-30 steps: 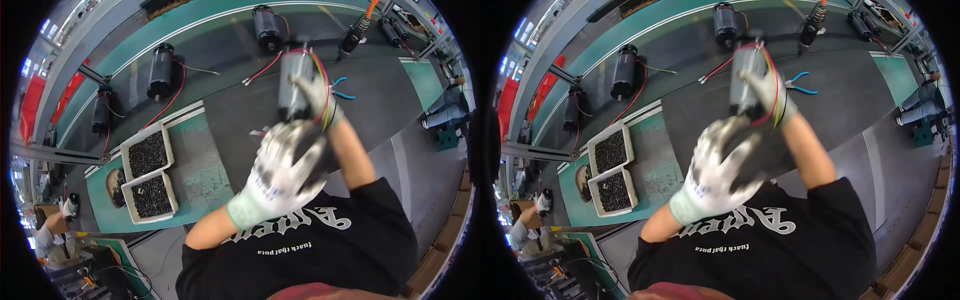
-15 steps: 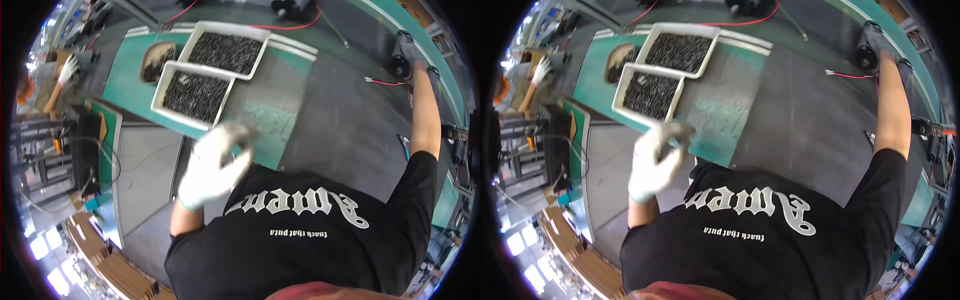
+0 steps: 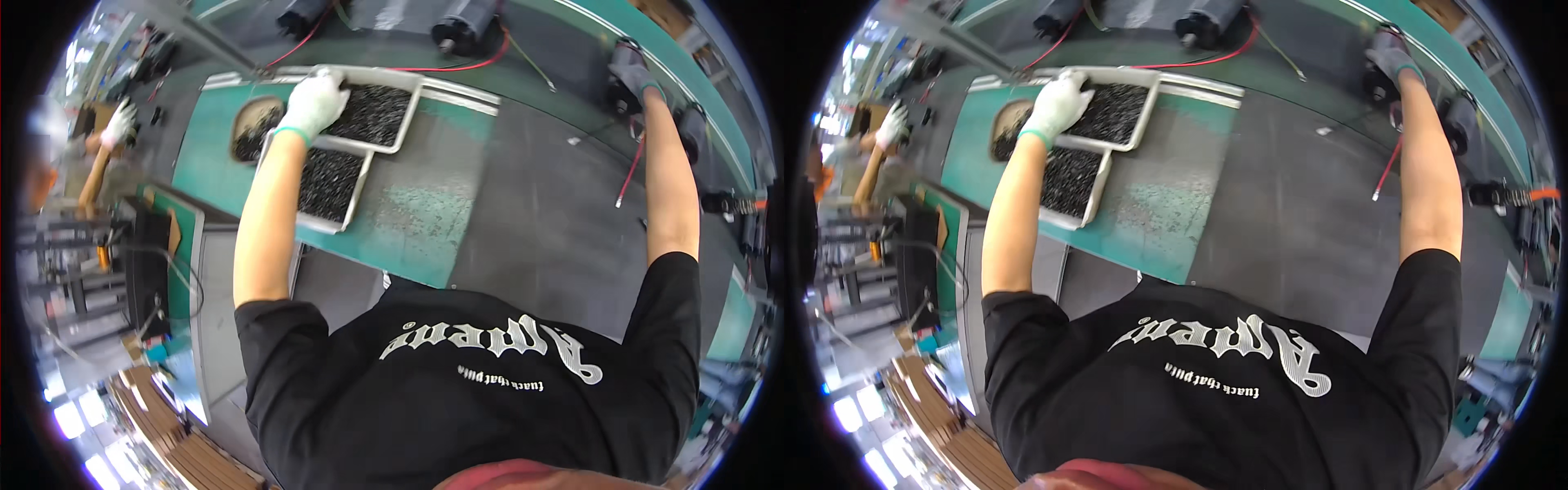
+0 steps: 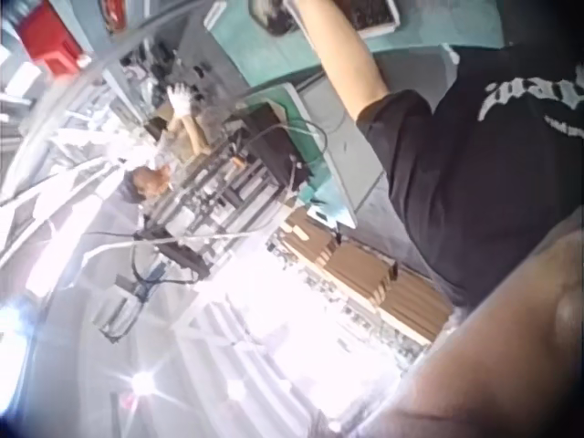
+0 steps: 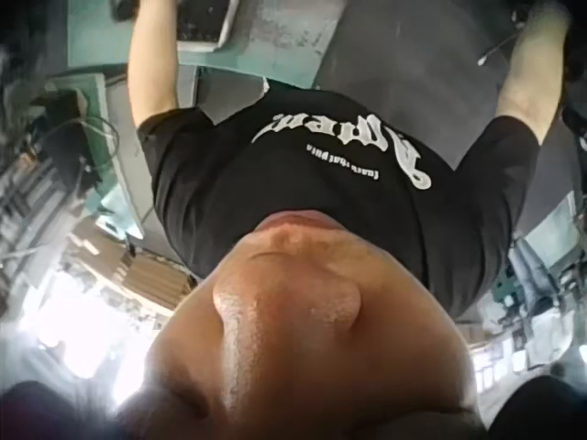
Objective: The worker is assembling small electric motors by attaching components and using a power screwdriver and pliers.
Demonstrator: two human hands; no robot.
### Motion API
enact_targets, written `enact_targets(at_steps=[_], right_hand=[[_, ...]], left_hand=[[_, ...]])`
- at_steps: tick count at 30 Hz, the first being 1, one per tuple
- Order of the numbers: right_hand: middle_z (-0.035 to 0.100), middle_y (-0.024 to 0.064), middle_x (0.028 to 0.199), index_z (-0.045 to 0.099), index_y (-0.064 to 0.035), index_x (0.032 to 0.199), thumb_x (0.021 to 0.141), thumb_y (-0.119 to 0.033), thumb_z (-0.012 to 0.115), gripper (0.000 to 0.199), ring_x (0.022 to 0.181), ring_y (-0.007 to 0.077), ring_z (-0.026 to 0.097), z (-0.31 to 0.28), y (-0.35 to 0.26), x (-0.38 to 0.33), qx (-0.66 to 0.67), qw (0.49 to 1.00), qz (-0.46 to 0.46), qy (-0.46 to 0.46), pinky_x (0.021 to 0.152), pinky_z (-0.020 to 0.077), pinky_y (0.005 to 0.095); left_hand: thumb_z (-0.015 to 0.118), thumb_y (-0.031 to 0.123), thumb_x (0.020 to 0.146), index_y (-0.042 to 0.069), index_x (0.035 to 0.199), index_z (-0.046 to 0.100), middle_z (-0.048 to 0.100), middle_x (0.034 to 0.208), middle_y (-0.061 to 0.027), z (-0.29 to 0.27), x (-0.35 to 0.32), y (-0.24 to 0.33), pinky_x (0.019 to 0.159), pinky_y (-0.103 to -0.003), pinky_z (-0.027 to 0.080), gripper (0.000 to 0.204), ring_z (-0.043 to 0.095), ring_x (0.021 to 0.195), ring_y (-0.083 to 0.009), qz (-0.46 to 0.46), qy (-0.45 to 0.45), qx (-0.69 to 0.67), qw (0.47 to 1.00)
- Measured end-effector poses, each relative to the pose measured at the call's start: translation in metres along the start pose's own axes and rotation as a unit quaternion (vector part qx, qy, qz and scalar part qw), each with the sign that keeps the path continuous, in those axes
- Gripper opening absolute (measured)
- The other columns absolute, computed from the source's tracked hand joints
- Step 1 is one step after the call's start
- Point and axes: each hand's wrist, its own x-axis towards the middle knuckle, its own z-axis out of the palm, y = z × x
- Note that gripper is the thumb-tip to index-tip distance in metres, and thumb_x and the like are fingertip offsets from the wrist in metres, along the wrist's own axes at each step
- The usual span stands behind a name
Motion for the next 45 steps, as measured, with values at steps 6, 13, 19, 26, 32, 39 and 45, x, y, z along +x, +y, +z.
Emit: enact_targets(at_steps=[6, 13, 19, 26, 32, 39, 45], right_hand=[[0.062, 0.0257, 0.106, 0.049, -0.0210, 0.136, 0.090, -0.023, 0.053, 0.046, 0.096, 0.0374, 0.063, 0.048, -0.015, -0.109, 0.009, 0.982, -0.118, 0.146, 0.090, 0.0491, 0.0416], [0.063, 0.0261, 0.101, 0.041, -0.0165, 0.142, 0.081, -0.045, 0.063, 0.071, 0.096, 0.0397, 0.062, 0.008, -0.138, -0.278, 0.372, 0.912, 0.130, 0.116, 0.089, 0.0486, 0.0437], [0.062, 0.0283, 0.102, 0.035, -0.0157, 0.146, 0.076, -0.053, 0.065, 0.084, 0.100, 0.0423, 0.060, 0.028, -0.162, -0.319, 0.342, 0.920, 0.140, 0.128, 0.090, 0.0472, 0.0454], [0.064, 0.0063, 0.094, 0.060, 0.0022, 0.115, 0.091, -0.020, 0.063, 0.033, 0.082, 0.0131, 0.059, 0.036, -0.002, -0.336, 0.300, 0.670, 0.169, 0.657, 0.077, 0.0486, 0.0252], [0.063, 0.0108, 0.109, 0.055, 0.0055, 0.122, 0.090, -0.017, 0.062, 0.040, 0.100, 0.0209, 0.061, 0.053, 0.154, -0.273, 0.502, 0.800, -0.005, 0.329, 0.089, 0.0466, 0.0287], [0.063, 0.0156, 0.114, 0.056, 0.0064, 0.119, 0.088, -0.010, 0.055, 0.036, 0.103, 0.0258, 0.062, 0.040, 0.043, -0.336, 0.425, 0.743, -0.002, 0.517, 0.095, 0.0477, 0.0357], [0.063, 0.0138, 0.112, 0.058, 0.0037, 0.116, 0.089, -0.012, 0.057, 0.031, 0.099, 0.0230, 0.063, 0.092, -0.037, -0.395, -0.137, 0.670, 0.158, 0.712, 0.092, 0.0490, 0.0342]], left_hand=[[0.059, 0.021, 0.082, 0.003, 0.106, 0.061, 0.063, 0.104, -0.0227, 0.006, 0.005, -0.013, 0.086, -0.046, 0.049, 0.030, 0.061, 0.097, -0.0398, 0.079, 0.010, 0.040, 0.996], [0.059, 0.016, 0.087, -0.003, 0.114, 0.056, 0.060, 0.111, -0.0266, -0.002, 0.012, -0.015, 0.090, -0.041, 0.045, 0.033, 0.057, 0.106, -0.0399, 0.057, -0.037, -0.005, 0.998], [0.058, 0.014, 0.091, -0.006, 0.123, 0.052, 0.061, 0.111, -0.0251, -0.028, -0.005, 0.013, 0.090, -0.037, 0.045, 0.039, 0.060, 0.102, -0.0339, -0.019, -0.008, -0.064, 0.998], [0.056, 0.008, 0.093, 0.000, 0.114, 0.056, 0.061, 0.100, -0.0051, -0.042, -0.057, 0.047, 0.079, -0.027, 0.048, 0.022, 0.057, 0.086, -0.0113, -0.072, 0.058, -0.417, 0.904], [0.072, 0.012, 0.082, 0.002, 0.106, 0.054, 0.052, 0.090, -0.0019, -0.039, -0.118, 0.162, 0.057, -0.021, 0.034, 0.032, 0.035, 0.058, -0.0059, -0.061, -0.034, -0.922, 0.381], [0.069, 0.037, 0.086, 0.006, 0.095, 0.055, 0.049, 0.083, -0.0027, -0.014, -0.112, 0.287, 0.058, -0.024, 0.035, 0.035, 0.039, 0.058, -0.0083, 0.070, -0.209, -0.966, 0.136], [0.057, 0.037, 0.095, 0.008, 0.109, 0.062, 0.048, 0.085, 0.0015, -0.014, -0.121, 0.316, 0.059, -0.021, 0.032, 0.032, 0.034, 0.059, -0.0041, 0.029, -0.215, -0.959, 0.182]])
